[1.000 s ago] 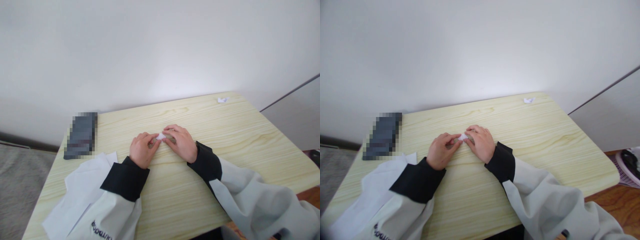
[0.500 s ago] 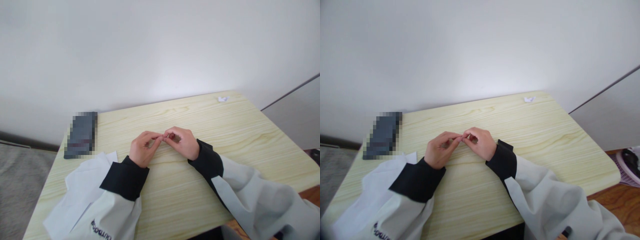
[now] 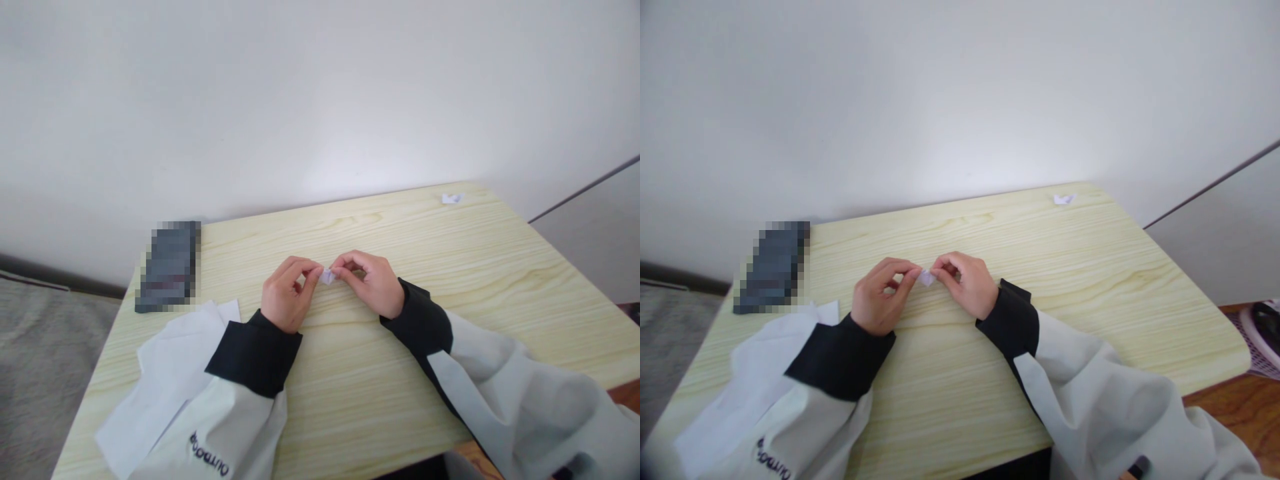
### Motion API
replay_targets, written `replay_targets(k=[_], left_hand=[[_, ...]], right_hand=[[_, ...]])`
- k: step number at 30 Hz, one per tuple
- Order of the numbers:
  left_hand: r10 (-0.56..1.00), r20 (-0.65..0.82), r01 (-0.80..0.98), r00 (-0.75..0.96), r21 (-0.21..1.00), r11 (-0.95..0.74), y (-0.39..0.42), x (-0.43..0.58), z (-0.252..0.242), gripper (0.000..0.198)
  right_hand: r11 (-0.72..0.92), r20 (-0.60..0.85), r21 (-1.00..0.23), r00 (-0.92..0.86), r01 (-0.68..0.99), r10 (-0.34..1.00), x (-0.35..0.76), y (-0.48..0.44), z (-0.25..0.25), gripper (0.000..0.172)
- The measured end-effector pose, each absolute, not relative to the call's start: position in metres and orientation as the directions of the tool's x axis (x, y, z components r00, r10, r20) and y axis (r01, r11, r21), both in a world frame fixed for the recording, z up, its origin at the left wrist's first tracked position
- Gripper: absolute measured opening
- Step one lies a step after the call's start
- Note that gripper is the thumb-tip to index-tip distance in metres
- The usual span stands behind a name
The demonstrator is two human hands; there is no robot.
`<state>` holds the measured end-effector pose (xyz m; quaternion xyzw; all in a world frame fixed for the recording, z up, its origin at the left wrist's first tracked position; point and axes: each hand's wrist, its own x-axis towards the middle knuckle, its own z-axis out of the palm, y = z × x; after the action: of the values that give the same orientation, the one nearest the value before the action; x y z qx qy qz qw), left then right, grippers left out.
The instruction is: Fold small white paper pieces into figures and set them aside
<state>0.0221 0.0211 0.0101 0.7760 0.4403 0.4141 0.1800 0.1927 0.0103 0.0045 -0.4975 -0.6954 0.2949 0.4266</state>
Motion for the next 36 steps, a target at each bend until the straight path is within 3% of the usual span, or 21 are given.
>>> replay_targets(k=[4,9,12,15,21,28,36], left_hand=[[0.881,0.426,0.489,0.205,0.736,-0.469,0.023,0.021,0.006,0.014],[0.939,0.304,0.235,0.158,0.912,-0.335,0.024,0.023,0.000,0.018],[0.934,0.259,0.163,0.247,0.939,-0.304,0.021,0.025,0.002,0.017],[0.921,0.250,0.215,0.297,0.923,-0.320,0.020,0.025,0.004,0.020],[0.894,0.354,0.363,0.275,0.823,-0.437,0.024,0.018,0.004,0.020],[0.730,0.529,0.522,0.432,0.514,-0.681,0.029,0.011,-0.001,0.018],[0.635,0.597,0.622,0.490,0.272,-0.735,0.030,0.010,-0.002,0.010]], right_hand=[[0.284,0.259,-0.908,-0.120,0.309,0.958,0.193,0.010,0.003,0.013],[0.262,0.249,-0.937,-0.084,0.230,0.965,0.192,0.011,0.002,0.015],[0.276,0.265,-0.932,-0.074,0.236,0.961,0.192,0.011,0.003,0.016],[0.288,0.283,-0.919,-0.056,0.269,0.957,0.193,0.011,0.002,0.015],[0.327,0.320,-0.895,-0.075,0.303,0.945,0.196,0.012,0.001,0.011],[0.393,0.388,-0.828,-0.096,0.400,0.916,0.196,0.011,0.001,0.009],[0.458,0.426,-0.749,-0.181,0.480,0.886,0.196,0.010,0.005,0.006]])
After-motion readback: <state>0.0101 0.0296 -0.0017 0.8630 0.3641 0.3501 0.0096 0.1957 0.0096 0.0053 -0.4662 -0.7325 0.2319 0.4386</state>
